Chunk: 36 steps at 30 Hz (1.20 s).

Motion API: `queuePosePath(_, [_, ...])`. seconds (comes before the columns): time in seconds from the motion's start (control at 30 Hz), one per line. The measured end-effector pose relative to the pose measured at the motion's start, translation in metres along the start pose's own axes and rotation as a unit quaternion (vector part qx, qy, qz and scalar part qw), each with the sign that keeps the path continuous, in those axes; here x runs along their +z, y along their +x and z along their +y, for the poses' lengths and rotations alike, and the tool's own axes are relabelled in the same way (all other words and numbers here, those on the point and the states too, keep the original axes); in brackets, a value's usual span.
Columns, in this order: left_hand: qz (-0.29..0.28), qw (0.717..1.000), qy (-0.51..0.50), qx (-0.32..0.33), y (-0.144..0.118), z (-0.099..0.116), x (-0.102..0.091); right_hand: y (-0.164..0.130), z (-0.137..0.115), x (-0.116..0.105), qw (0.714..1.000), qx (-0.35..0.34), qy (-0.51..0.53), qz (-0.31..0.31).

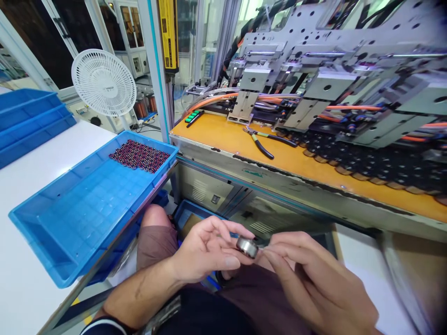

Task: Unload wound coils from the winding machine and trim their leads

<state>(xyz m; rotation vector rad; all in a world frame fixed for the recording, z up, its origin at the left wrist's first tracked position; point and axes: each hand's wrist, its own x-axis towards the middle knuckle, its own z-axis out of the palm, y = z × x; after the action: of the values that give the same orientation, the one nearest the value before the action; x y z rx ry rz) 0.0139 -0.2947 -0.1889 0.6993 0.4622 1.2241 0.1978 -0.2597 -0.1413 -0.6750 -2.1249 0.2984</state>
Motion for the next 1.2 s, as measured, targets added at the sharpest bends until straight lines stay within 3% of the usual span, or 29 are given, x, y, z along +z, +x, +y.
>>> queuePosePath(0.1, [0.013, 0.999, -0.038, 0.013, 0.004, 0.000, 0.003, 0.000, 0.002, -0.004, 1.000, -0.023, 0.011, -0.017])
queuePosePath(0.23, [-0.037, 0.991, 0.007, -0.125, 0.008, -0.007, -0.003, -0.003, 0.006, -0.006, 0.998, -0.054, 0.026, -0.017])
queuePosePath(0.3, [-0.063, 0.986, 0.031, -0.153, 0.008, -0.006, -0.004, -0.004, 0.006, -0.006, 0.998, -0.048, 0.032, -0.013])
queuePosePath(0.5, [-0.006, 0.989, 0.147, -0.027, 0.004, 0.008, 0.006, 0.001, 0.004, 0.001, 0.992, 0.033, 0.111, 0.043])
queuePosePath(0.7, [0.036, 0.967, 0.224, 0.114, 0.006, 0.007, 0.011, 0.002, 0.007, 0.009, 0.978, 0.086, 0.160, 0.101])
queuePosePath(0.87, [0.062, 0.948, 0.266, 0.164, 0.007, 0.007, 0.013, 0.001, 0.004, 0.010, 0.977, 0.087, 0.159, 0.112])
queuePosePath(1.0, [0.089, 0.927, 0.318, 0.177, 0.009, 0.009, 0.011, 0.001, 0.001, 0.010, 0.968, 0.136, 0.173, 0.118])
queuePosePath(1.1, [0.092, 0.912, 0.357, 0.182, 0.010, 0.010, 0.008, 0.001, -0.001, 0.010, 0.927, 0.233, 0.280, 0.089])
queuePosePath(1.2, [0.084, 0.919, 0.343, 0.175, 0.012, 0.010, 0.005, 0.000, -0.002, 0.010, 0.828, 0.340, 0.445, 0.022])
